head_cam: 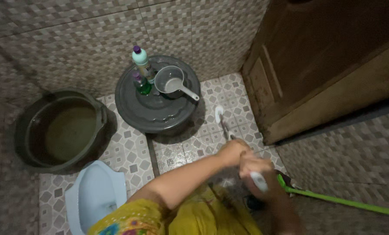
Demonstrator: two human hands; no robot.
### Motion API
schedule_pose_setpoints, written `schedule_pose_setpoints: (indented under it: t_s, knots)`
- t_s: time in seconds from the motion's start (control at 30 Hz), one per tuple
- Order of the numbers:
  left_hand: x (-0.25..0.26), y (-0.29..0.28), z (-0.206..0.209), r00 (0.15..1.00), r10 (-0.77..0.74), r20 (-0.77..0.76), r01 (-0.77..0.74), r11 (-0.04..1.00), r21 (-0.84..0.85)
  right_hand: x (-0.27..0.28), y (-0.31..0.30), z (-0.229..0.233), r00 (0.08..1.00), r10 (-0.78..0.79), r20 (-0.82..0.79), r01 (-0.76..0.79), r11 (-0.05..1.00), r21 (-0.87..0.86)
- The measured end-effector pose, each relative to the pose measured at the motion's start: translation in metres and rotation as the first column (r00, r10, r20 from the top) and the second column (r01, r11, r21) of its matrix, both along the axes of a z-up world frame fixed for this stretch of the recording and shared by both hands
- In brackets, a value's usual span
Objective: The person scrubs a squat toilet and the surrounding tiled floor using a long-handled brush. They scoop water from a large bucket with a plastic ladle and pour it over the scrubbed areas to rinse them.
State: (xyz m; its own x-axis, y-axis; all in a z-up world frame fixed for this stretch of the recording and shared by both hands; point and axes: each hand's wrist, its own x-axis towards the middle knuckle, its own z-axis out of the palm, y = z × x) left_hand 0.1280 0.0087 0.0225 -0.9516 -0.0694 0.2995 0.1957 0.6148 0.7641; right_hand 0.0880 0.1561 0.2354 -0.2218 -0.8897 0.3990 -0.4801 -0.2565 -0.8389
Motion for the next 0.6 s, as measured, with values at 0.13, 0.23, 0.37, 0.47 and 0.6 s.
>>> schedule_pose_setpoints:
  t_s: [0.13,0.23,0.37,0.47,0.6]
  knots:
    - [0.034,0.036,0.026,0.988,-0.054,-0.145,0.071,0.991,0.113,0.026,0.025,0.043,0.997,-0.064,-0.033,0.064,0.998,-0.027]
    - [0.037,0.031,0.017,0.983,-0.032,-0.183,0.06,0.987,0.152,0.035,0.017,0.039,0.997,-0.075,0.014,0.076,0.996,-0.056]
    - [0.013,0.004,-0.014,0.992,0.001,-0.124,0.017,0.989,0.15,0.021,-0.011,-0.004,0.994,-0.102,-0.042,0.096,0.988,-0.122]
    - [-0.007,-0.023,-0.026,0.985,0.066,-0.157,-0.05,0.993,0.105,0.011,-0.028,-0.031,0.997,-0.072,-0.01,0.07,0.991,-0.11]
    - [-0.005,-0.037,-0.016,0.983,0.07,-0.172,-0.064,0.997,0.041,0.009,-0.035,-0.031,0.999,-0.032,-0.029,0.032,0.999,-0.019]
